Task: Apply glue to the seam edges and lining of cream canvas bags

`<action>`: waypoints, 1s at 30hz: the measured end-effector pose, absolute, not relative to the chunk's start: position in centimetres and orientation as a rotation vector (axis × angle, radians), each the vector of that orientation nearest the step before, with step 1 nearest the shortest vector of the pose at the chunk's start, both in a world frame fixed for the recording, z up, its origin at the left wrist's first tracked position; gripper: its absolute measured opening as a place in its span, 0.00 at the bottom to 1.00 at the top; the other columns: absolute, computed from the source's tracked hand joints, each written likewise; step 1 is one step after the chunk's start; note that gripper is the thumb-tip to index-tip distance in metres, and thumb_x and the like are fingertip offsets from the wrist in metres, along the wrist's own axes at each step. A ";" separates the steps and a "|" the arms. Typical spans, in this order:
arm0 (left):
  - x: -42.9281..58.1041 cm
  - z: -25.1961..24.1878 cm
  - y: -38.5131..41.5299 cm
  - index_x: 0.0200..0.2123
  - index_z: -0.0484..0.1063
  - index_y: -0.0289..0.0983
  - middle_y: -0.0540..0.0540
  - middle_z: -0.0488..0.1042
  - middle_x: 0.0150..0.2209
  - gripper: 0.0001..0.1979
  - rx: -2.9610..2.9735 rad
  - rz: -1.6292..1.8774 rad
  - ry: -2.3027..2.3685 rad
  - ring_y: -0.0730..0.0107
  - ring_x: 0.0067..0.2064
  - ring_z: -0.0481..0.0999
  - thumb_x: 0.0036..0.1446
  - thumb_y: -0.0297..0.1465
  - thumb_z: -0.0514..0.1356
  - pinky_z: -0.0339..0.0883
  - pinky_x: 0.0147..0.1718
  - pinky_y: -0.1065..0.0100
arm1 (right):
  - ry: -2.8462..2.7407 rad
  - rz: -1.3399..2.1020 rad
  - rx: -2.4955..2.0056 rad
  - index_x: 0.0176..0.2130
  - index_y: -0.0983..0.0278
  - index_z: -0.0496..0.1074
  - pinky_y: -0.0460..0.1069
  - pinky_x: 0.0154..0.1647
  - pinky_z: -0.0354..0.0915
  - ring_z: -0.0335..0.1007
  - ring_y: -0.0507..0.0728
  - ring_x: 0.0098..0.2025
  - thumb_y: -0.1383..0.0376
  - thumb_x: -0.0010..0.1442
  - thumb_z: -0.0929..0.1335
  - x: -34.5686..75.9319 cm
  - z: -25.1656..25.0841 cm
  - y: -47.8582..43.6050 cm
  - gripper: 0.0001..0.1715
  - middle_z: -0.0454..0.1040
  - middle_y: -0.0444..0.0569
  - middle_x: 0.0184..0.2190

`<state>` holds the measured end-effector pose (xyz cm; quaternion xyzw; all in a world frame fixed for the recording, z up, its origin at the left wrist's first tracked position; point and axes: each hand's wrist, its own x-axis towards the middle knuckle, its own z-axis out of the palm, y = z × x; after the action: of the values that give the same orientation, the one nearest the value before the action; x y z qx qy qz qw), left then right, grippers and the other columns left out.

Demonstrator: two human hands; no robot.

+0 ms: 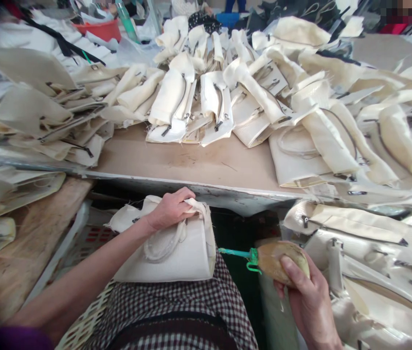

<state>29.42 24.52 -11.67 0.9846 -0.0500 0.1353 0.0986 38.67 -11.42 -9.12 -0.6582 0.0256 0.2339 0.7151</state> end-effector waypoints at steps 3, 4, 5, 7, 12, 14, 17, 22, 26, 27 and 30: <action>29.1 -11.7 25.1 0.27 0.77 0.37 0.46 0.77 0.38 0.17 2.883 0.505 -0.005 0.71 0.38 0.76 0.66 0.37 0.59 0.64 0.32 0.73 | 0.071 0.489 -1.390 0.42 0.64 0.80 0.47 0.16 0.63 0.62 0.56 0.27 0.55 0.55 0.79 38.5 -9.2 -11.8 0.19 0.73 0.51 0.34; 28.8 -11.6 25.4 0.26 0.76 0.36 0.46 0.77 0.37 0.17 2.879 0.549 0.027 0.72 0.36 0.76 0.66 0.36 0.59 0.64 0.32 0.74 | 0.078 0.484 -1.364 0.43 0.64 0.80 0.47 0.16 0.63 0.63 0.56 0.26 0.55 0.56 0.78 38.5 -9.2 -11.9 0.19 0.73 0.51 0.35; 28.4 -11.3 25.8 0.25 0.76 0.36 0.46 0.77 0.37 0.17 2.881 0.598 0.048 0.73 0.34 0.75 0.66 0.34 0.58 0.65 0.32 0.74 | 0.087 0.481 -1.338 0.43 0.64 0.80 0.47 0.16 0.63 0.63 0.56 0.25 0.55 0.56 0.78 38.5 -9.0 -11.9 0.19 0.73 0.51 0.34; 27.5 -10.0 26.5 0.24 0.74 0.36 0.46 0.77 0.35 0.17 2.911 0.702 0.037 0.73 0.33 0.75 0.66 0.33 0.57 0.65 0.32 0.74 | 0.116 0.463 -1.288 0.44 0.63 0.80 0.47 0.15 0.63 0.61 0.55 0.23 0.55 0.58 0.76 38.4 -8.5 -11.7 0.17 0.73 0.51 0.34; 24.7 -3.7 26.1 0.31 0.73 0.36 0.46 0.79 0.34 0.14 3.030 0.831 -0.150 0.72 0.34 0.76 0.68 0.32 0.53 0.61 0.26 0.73 | 0.203 0.398 -1.178 0.45 0.62 0.80 0.46 0.13 0.60 0.58 0.52 0.22 0.55 0.60 0.74 38.2 -6.3 -10.6 0.17 0.73 0.52 0.37; 23.5 -1.4 24.1 0.37 0.72 0.36 0.46 0.78 0.33 0.10 3.032 0.850 -0.044 0.70 0.33 0.76 0.66 0.29 0.52 0.60 0.24 0.72 | 0.203 0.392 -1.162 0.44 0.63 0.79 0.46 0.13 0.60 0.57 0.52 0.21 0.54 0.57 0.76 38.2 -5.9 -10.5 0.19 0.72 0.51 0.36; 21.7 -0.4 19.9 0.40 0.70 0.37 0.47 0.77 0.32 0.10 2.947 0.892 0.211 0.68 0.32 0.76 0.60 0.24 0.51 0.65 0.25 0.71 | 0.163 0.393 -1.179 0.44 0.64 0.79 0.47 0.13 0.61 0.59 0.53 0.21 0.53 0.54 0.77 38.2 -6.2 -10.7 0.22 0.73 0.51 0.35; 18.3 -3.4 13.7 0.50 0.67 0.38 0.48 0.78 0.33 0.18 2.652 0.698 0.294 0.68 0.29 0.78 0.56 0.21 0.51 0.70 0.29 0.70 | 0.101 0.420 -1.225 0.49 0.63 0.78 0.47 0.14 0.63 0.61 0.54 0.21 0.54 0.54 0.78 37.8 -7.3 -11.9 0.26 0.73 0.50 0.34; 16.7 -2.6 12.1 0.51 0.65 0.40 0.51 0.76 0.27 0.15 2.568 0.598 0.179 0.68 0.24 0.77 0.60 0.28 0.53 0.68 0.23 0.71 | 0.141 0.399 -1.258 0.48 0.64 0.78 0.46 0.14 0.63 0.61 0.54 0.21 0.53 0.52 0.79 37.3 -7.4 -13.3 0.27 0.74 0.51 0.34; 16.4 -1.8 12.0 0.51 0.65 0.40 0.51 0.76 0.27 0.15 2.583 0.554 0.139 0.69 0.24 0.77 0.61 0.30 0.54 0.68 0.23 0.72 | 0.151 0.401 -1.254 0.47 0.64 0.78 0.46 0.14 0.62 0.61 0.54 0.21 0.52 0.51 0.79 37.2 -7.4 -13.8 0.28 0.74 0.51 0.33; 15.5 0.5 11.3 0.50 0.66 0.43 0.52 0.78 0.28 0.14 2.660 0.370 0.162 0.68 0.26 0.78 0.60 0.35 0.55 0.71 0.26 0.72 | 0.166 0.416 -1.230 0.50 0.62 0.77 0.47 0.15 0.62 0.60 0.54 0.21 0.50 0.52 0.77 36.8 -7.3 -15.6 0.30 0.74 0.52 0.34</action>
<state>15.50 11.33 0.47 0.9636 0.0588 0.1342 0.2237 36.79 -15.59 -7.27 -0.5721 0.0774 0.1933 0.7933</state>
